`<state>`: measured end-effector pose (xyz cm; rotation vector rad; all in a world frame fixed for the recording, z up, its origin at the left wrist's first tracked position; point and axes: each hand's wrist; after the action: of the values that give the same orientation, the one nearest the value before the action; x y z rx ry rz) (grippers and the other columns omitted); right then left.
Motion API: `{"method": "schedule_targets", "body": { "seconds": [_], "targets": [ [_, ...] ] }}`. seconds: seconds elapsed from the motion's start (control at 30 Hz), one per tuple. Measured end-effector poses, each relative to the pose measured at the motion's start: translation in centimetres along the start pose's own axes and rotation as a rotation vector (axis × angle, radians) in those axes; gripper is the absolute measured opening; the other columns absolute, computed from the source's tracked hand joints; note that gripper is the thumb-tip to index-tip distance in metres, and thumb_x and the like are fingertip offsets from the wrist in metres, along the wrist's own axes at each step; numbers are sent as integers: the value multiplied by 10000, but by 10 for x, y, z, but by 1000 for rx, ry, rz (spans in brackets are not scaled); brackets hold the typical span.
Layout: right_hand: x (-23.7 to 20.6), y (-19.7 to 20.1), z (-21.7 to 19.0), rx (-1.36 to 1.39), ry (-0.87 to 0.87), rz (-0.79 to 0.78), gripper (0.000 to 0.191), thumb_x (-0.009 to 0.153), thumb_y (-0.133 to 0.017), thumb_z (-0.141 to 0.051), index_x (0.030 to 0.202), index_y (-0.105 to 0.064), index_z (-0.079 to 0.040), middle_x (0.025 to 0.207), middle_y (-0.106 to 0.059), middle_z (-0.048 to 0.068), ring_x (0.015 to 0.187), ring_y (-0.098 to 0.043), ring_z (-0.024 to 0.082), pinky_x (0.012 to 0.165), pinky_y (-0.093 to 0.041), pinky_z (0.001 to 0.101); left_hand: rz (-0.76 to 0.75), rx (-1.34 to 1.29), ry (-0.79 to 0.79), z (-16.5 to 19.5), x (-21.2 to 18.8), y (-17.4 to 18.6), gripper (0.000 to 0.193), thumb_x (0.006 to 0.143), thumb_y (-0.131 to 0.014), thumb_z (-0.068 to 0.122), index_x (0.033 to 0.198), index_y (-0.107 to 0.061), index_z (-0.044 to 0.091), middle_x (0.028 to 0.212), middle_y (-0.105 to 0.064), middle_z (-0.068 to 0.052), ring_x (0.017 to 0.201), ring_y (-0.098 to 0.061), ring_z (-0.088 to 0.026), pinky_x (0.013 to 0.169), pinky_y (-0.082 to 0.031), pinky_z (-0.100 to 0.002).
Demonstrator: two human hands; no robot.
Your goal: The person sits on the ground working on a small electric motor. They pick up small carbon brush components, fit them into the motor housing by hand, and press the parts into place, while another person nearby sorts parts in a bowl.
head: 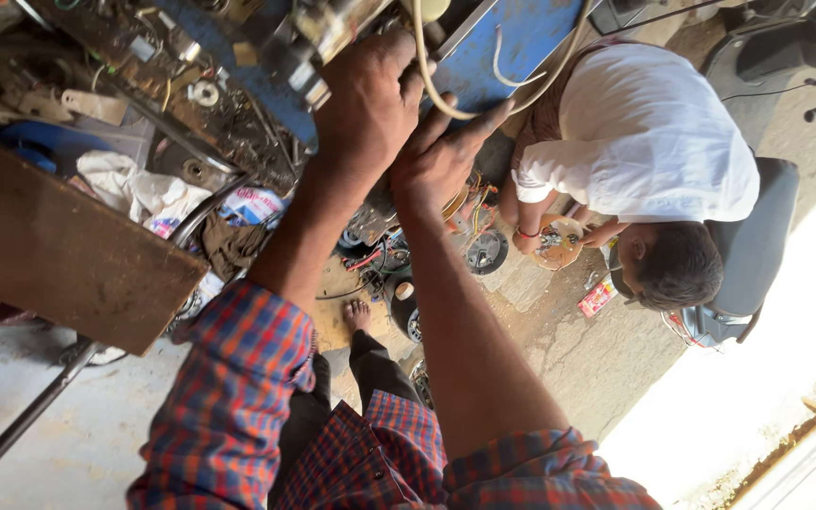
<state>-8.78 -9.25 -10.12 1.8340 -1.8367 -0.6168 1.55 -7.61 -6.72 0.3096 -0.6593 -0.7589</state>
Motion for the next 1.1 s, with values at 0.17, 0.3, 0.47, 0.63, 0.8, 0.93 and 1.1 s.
{"method": "schedule_targets", "body": {
  "seconds": [0.17, 0.3, 0.47, 0.63, 0.8, 0.93, 1.1],
  "targets": [
    [-2, 3, -6, 2, 14, 3, 904, 1048, -348, -614, 1653, -40, -17, 1649, -306, 346, 1495, -377, 489, 1188, -377, 474, -10, 176, -30, -8, 14, -28, 97, 964, -764, 212, 998, -769, 122, 955, -769, -56, 861, -750, -232, 712, -593, -379],
    [-3, 2, -4, -19, -10, -7, 897, 1053, -349, -611, 1650, -18, -29, 1661, -284, 341, 1489, -373, 491, 1181, -373, 487, -203, 437, -28, -16, 15, -38, 195, 990, -724, 301, 999, -774, 113, 896, -762, -70, 728, -721, -199, 587, -560, -371],
    [-1, -2, 10, -56, 47, 3, 873, 1080, -341, -599, 1667, -10, -45, 1661, -290, 353, 1487, -397, 497, 1204, -392, 493, -206, 530, -105, -18, 13, -43, 243, 988, -705, 363, 973, -763, 128, 773, -737, -59, 644, -687, -185, 550, -537, -388],
    [9, -5, 34, -108, 43, -59, 1086, 922, -538, -620, 1625, 49, -36, 1419, -524, 377, 1238, -613, 473, 1003, -512, 516, -292, 431, 98, -4, 25, -53, 237, 991, -664, 323, 932, -714, 99, 748, -722, -82, 626, -671, -206, 545, -535, -409],
    [18, -12, 58, -168, 113, -39, 1059, 982, -497, -619, 1649, 60, -13, 1224, -679, 330, 988, -731, 417, 789, -596, 461, -267, 434, 116, 0, 33, -63, 221, 951, -637, 262, 1021, -688, 59, 760, -708, -79, 625, -657, -190, 563, -539, -385],
    [30, -16, 68, -306, -51, -107, 1094, 913, -477, -592, 1620, 115, -4, 1121, -710, 305, 904, -727, 422, 732, -548, 484, -183, 365, 59, -2, 31, -60, 260, 919, -616, 214, 1092, -667, 26, 769, -696, -76, 625, -646, -177, 578, -542, -366],
    [33, -23, 61, -252, 139, 42, 884, 1059, -348, -590, 1650, 3, -34, 1466, -544, 316, 1264, -650, 414, 1003, -528, 447, 8, 303, 24, 2, -15, -21, 285, 860, -703, 258, 1105, -705, 112, 607, -646, -68, 484, -606, -202, 455, -498, -380]
  ]
}}
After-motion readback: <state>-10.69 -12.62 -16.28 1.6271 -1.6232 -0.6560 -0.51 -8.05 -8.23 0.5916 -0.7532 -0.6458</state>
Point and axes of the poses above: each hand's wrist, its own x-axis towards the middle knuckle, its own y-axis out of the back of the hand, z = x × y
